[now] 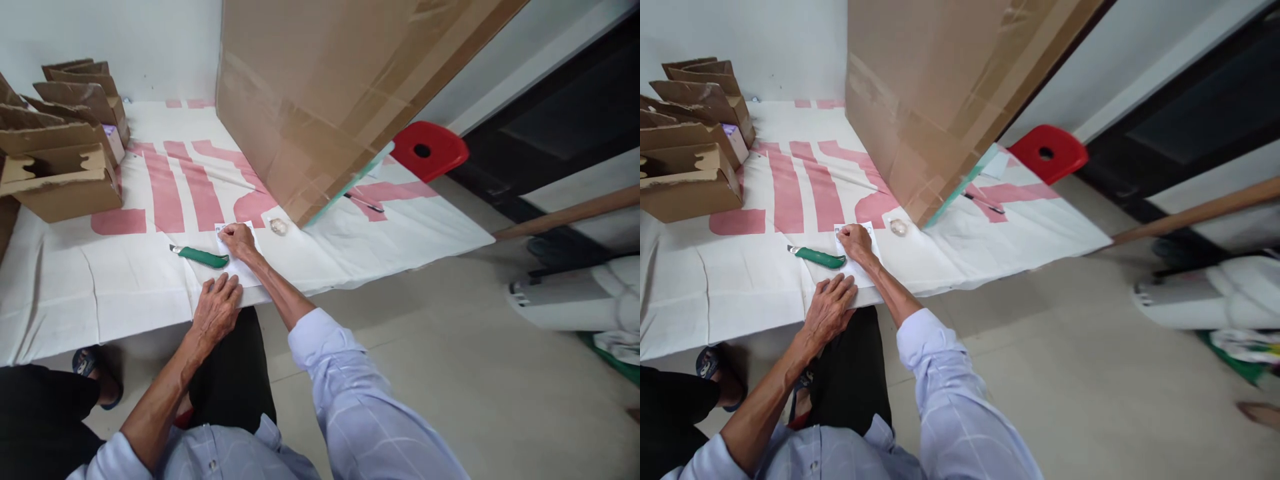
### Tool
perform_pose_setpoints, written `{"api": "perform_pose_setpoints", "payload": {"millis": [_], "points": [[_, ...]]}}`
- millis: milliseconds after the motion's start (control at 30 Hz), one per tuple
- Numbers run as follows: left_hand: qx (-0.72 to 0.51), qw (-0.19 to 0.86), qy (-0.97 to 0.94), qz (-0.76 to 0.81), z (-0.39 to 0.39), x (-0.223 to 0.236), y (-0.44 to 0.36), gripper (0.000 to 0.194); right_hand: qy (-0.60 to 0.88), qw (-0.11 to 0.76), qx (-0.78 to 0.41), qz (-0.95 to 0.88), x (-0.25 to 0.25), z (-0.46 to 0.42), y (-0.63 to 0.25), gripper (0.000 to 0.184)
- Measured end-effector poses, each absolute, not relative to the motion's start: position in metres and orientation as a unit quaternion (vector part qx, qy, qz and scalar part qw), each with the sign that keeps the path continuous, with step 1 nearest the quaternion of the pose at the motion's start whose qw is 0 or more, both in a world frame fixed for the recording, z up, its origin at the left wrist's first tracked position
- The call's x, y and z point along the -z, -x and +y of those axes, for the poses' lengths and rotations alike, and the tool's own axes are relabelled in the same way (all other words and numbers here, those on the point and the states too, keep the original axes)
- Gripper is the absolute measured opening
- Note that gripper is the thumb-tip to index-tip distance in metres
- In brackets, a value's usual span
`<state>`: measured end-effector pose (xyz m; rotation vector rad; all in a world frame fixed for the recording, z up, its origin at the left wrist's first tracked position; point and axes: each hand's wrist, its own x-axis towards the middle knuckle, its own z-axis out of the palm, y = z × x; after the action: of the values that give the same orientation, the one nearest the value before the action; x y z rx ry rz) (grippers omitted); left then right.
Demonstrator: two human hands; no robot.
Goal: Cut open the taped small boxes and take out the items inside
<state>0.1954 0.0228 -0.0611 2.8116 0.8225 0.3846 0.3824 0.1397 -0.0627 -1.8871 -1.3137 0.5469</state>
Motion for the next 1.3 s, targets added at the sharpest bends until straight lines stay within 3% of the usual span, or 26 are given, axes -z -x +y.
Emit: {"api": "perform_pose_setpoints", "payload": {"millis": [300, 767, 833, 967, 1200, 1300], "points": [[-0.131, 0.104, -0.945, 0.280, 0.021, 0.063, -0.198, 0.039, 0.761, 0.349, -0.144, -0.527, 0.078, 0.134, -0.378, 0.006], [-0.158, 0.153, -0.930, 0.294, 0.025, 0.065, -0.195, 0.056, 0.731, 0.323, -0.094, -0.594, 0.058, 0.115, -0.371, 0.036], [-0.172, 0.164, -0.925, 0.297, 0.028, 0.066, -0.196, 0.057, 0.717, 0.311, -0.089, -0.618, 0.054, 0.103, -0.364, 0.033], [-0.197, 0.165, -0.916, 0.307, 0.031, 0.064, -0.192, 0.042, 0.684, 0.262, -0.097, -0.674, 0.052, 0.084, -0.339, 0.019], [-0.296, 0.122, -0.876, 0.361, -0.015, 0.061, -0.128, 0.029, 0.678, 0.223, -0.098, -0.694, 0.043, 0.074, -0.308, 0.017], [-0.414, 0.105, -0.820, 0.380, -0.035, 0.065, -0.087, 0.024, 0.676, 0.238, -0.092, -0.692, 0.035, 0.063, -0.296, 0.020]]}}
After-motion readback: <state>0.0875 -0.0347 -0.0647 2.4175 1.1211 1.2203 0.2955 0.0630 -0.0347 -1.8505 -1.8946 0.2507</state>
